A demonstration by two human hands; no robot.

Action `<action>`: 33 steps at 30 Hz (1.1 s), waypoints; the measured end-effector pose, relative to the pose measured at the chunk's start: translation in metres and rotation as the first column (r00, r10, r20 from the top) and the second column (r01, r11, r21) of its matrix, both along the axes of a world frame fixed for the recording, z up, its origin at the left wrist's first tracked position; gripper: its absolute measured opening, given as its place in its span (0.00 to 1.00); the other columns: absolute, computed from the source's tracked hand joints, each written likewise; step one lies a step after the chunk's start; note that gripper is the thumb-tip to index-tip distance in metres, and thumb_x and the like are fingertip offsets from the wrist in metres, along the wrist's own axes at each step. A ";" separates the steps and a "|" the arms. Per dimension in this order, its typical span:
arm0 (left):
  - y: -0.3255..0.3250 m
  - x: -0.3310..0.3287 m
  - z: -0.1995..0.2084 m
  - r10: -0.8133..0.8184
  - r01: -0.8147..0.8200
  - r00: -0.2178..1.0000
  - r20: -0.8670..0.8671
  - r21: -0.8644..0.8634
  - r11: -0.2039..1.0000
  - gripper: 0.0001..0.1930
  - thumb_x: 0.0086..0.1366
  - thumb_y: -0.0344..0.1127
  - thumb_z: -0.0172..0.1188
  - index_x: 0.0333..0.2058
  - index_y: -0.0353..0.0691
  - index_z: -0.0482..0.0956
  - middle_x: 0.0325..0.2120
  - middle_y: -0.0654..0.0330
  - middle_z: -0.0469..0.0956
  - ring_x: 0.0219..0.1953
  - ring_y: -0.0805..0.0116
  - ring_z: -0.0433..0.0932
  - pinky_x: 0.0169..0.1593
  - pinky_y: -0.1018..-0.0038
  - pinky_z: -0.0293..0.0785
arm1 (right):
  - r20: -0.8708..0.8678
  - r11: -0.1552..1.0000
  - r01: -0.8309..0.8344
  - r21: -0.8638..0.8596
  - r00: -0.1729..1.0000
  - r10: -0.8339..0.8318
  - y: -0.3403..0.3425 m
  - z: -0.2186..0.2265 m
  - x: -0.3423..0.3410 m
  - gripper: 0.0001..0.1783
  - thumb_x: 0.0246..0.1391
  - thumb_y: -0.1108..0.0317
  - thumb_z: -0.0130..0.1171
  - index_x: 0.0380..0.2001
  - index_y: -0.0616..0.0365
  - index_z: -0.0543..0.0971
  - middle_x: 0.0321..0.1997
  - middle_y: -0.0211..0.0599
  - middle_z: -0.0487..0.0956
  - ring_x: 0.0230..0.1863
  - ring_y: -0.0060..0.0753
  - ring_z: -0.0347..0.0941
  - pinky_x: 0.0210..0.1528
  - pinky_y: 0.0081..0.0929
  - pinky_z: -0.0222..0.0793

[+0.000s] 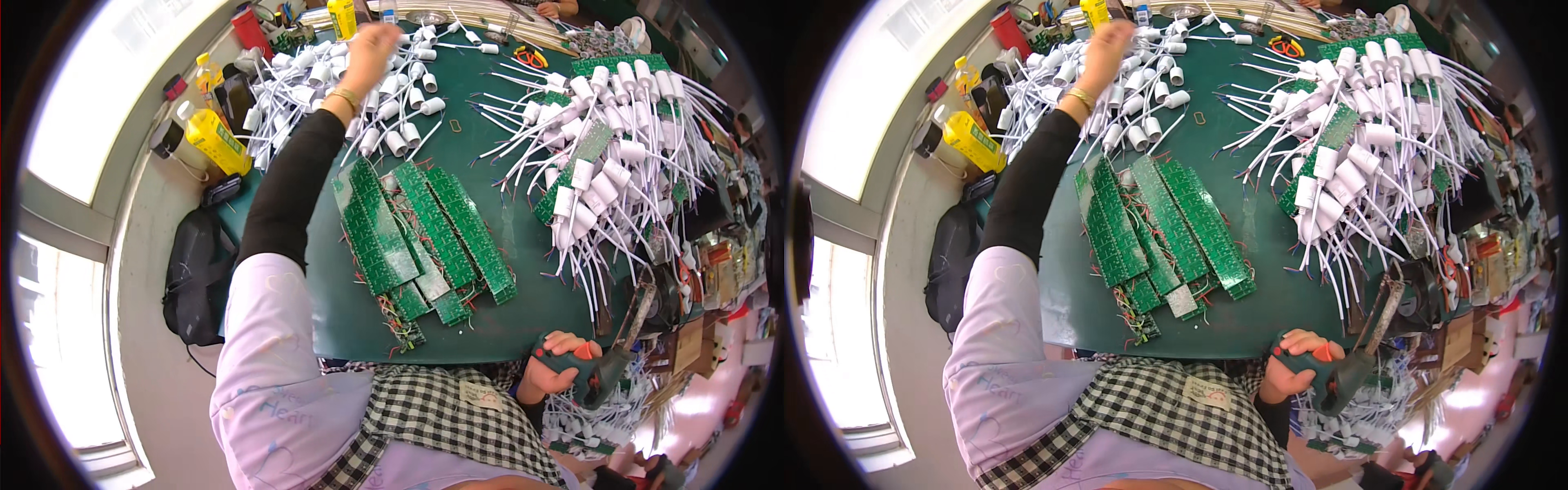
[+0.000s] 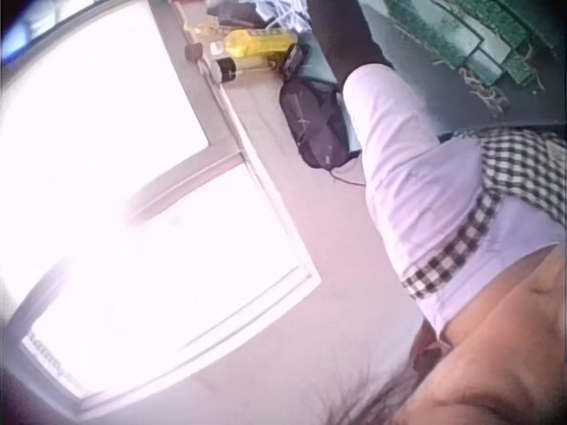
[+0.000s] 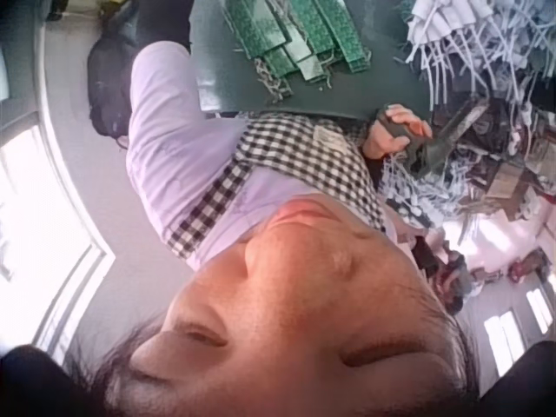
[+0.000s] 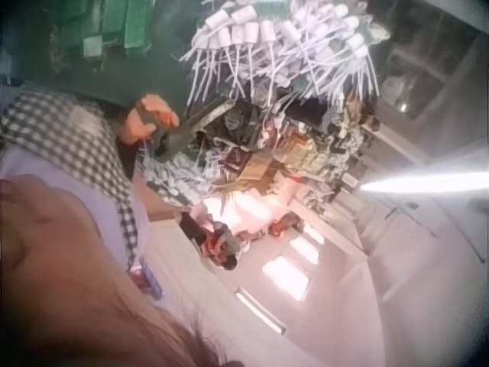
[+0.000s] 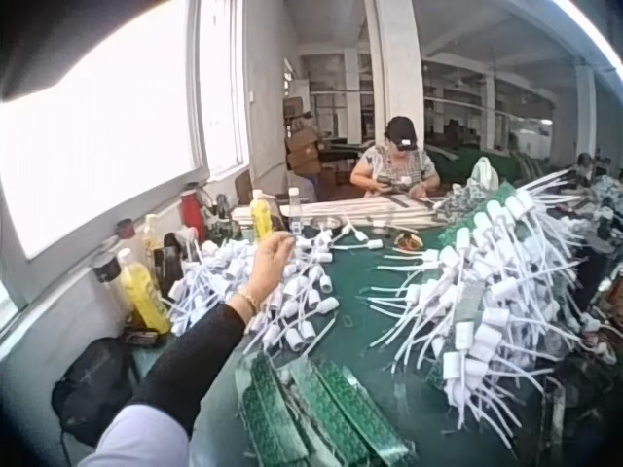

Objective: Use a glue gun to attach wires to a green circuit board.

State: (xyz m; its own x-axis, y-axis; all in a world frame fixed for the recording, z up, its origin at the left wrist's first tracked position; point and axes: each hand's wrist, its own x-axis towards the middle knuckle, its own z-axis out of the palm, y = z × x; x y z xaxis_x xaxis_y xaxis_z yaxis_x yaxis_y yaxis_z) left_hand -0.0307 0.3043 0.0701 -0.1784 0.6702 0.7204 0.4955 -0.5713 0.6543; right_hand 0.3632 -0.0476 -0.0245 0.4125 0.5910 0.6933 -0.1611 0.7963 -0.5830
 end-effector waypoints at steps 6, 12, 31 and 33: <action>-0.129 -0.037 0.107 0.048 -0.054 0.993 0.106 0.052 0.997 0.08 0.66 0.33 0.49 0.33 0.36 0.73 0.22 0.70 0.69 0.24 0.83 0.64 0.28 0.84 0.61 | 0.032 0.995 -0.022 -0.101 0.999 0.025 -0.004 0.000 -0.005 0.31 0.55 0.49 0.47 0.52 0.62 0.57 0.22 0.37 0.69 0.21 0.31 0.67 0.26 0.26 0.65; -0.209 -0.051 0.016 -0.071 -0.071 0.858 -0.509 -0.253 0.965 0.06 0.60 0.28 0.53 0.34 0.33 0.75 0.30 0.51 0.75 0.34 0.56 0.75 0.39 0.70 0.70 | 0.102 0.984 -0.034 -0.176 0.993 0.052 -0.001 0.012 -0.006 0.30 0.56 0.51 0.48 0.53 0.63 0.58 0.23 0.38 0.68 0.22 0.30 0.65 0.27 0.26 0.64; -0.243 -0.076 -0.083 0.030 -0.065 0.995 -0.091 -0.411 0.909 0.04 0.57 0.28 0.59 0.29 0.36 0.74 0.26 0.58 0.73 0.27 0.65 0.73 0.33 0.75 0.69 | 0.998 0.997 0.079 0.020 0.063 -0.025 0.131 0.218 -0.123 0.16 0.41 0.75 0.63 0.38 0.62 0.78 0.37 0.40 0.80 0.36 0.34 0.77 0.37 0.28 0.70; -0.233 -0.065 -0.072 -0.039 0.006 0.996 -0.083 -0.363 0.932 0.03 0.56 0.27 0.59 0.29 0.36 0.74 0.26 0.58 0.73 0.28 0.64 0.73 0.33 0.75 0.69 | 0.908 0.916 -0.063 0.396 -0.122 -0.401 0.162 0.268 -0.130 0.14 0.44 0.75 0.64 0.37 0.63 0.78 0.34 0.36 0.80 0.32 0.26 0.77 0.35 0.23 0.69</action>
